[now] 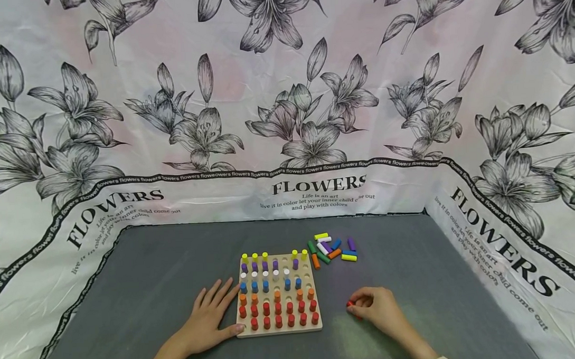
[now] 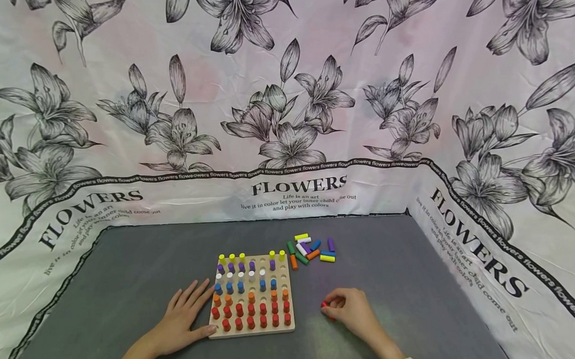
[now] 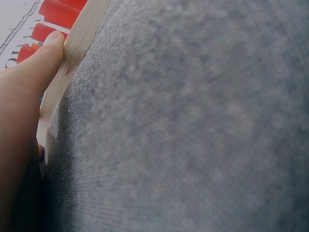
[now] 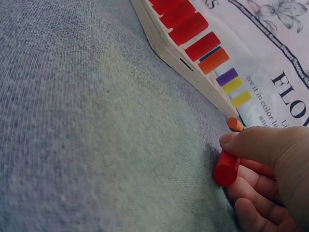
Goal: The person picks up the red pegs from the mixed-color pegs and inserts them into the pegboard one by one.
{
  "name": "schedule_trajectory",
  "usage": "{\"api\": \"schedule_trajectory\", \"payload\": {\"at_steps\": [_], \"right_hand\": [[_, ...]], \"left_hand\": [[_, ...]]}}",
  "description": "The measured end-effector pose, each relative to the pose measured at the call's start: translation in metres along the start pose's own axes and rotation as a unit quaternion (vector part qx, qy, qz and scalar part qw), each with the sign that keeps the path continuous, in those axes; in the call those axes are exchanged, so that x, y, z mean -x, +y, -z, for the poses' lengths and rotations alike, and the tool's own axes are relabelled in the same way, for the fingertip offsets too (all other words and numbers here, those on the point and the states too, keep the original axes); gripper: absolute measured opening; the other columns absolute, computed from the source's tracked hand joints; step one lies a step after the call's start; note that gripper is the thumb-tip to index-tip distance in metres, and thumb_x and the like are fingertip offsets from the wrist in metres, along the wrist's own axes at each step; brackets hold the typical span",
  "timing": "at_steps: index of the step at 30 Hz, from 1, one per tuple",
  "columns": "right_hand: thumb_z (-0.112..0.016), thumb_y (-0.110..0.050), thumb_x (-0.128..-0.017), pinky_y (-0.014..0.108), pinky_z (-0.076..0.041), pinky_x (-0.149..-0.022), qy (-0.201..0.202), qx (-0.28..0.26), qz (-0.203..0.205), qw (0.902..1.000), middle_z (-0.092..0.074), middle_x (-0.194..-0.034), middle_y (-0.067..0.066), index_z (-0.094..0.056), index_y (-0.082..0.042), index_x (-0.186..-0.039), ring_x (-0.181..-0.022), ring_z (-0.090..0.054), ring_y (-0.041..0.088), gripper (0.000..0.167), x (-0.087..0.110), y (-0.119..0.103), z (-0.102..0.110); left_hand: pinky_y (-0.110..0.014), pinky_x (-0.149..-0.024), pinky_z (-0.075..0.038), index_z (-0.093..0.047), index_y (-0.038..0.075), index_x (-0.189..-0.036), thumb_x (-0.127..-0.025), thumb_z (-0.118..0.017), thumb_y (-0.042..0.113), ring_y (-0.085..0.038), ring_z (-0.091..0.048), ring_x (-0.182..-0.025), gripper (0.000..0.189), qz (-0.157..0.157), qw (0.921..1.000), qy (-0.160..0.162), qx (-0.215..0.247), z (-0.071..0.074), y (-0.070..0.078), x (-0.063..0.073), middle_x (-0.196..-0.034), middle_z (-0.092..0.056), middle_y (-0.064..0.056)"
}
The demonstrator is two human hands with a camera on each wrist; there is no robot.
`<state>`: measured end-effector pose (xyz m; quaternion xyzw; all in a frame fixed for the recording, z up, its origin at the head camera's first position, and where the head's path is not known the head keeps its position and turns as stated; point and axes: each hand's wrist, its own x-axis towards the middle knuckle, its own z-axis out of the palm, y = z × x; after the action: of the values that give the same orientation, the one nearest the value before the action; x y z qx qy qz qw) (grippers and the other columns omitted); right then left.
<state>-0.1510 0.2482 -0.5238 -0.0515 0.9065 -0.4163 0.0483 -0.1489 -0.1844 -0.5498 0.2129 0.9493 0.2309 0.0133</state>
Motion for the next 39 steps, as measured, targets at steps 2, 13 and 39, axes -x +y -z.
{"api": "schedule_trajectory", "payload": {"at_steps": [2, 13, 39], "right_hand": [[-0.084, -0.023, -0.078, 0.023, -0.048, -0.052, 0.003, -0.002, -0.001, 1.0, -0.068, -0.069, -0.003, -0.075, -0.012, -0.088, -0.057, -0.059, 0.006, 0.017, 0.0, -0.001, -0.001], [-0.082, -0.024, -0.08, 0.023, -0.049, -0.052, 0.023, -0.006, -0.005, 0.9997, -0.071, -0.072, -0.003, -0.075, -0.014, -0.088, -0.058, -0.062, 0.008, 0.015, -0.003, -0.013, -0.004], [-0.08, -0.02, -0.084, 0.02, -0.052, -0.059, 0.008, -0.009, 0.096, 0.9954, -0.073, -0.081, -0.005, -0.075, -0.02, -0.091, -0.067, -0.062, -0.001, 0.008, -0.016, -0.067, -0.024]], "left_hand": [[-0.071, -0.113, -0.011, -0.027, 0.026, -0.158, -0.089, -0.06, 0.062, -0.044, -0.021, -0.151, 0.084, -0.001, 1.0, -0.001, 0.003, 0.0, 0.0, 0.0, -0.165, -0.025, -0.01], [-0.072, -0.113, -0.011, -0.025, 0.026, -0.159, -0.09, -0.058, 0.063, -0.044, -0.019, -0.152, 0.084, 0.004, 0.9998, -0.017, 0.0, 0.001, 0.001, -0.001, -0.166, -0.022, -0.01], [-0.071, -0.114, -0.011, -0.026, 0.025, -0.159, -0.089, -0.058, 0.064, -0.044, -0.019, -0.152, 0.086, 0.006, 0.9998, -0.02, 0.004, 0.003, 0.002, 0.0, -0.166, -0.023, -0.01]]}}
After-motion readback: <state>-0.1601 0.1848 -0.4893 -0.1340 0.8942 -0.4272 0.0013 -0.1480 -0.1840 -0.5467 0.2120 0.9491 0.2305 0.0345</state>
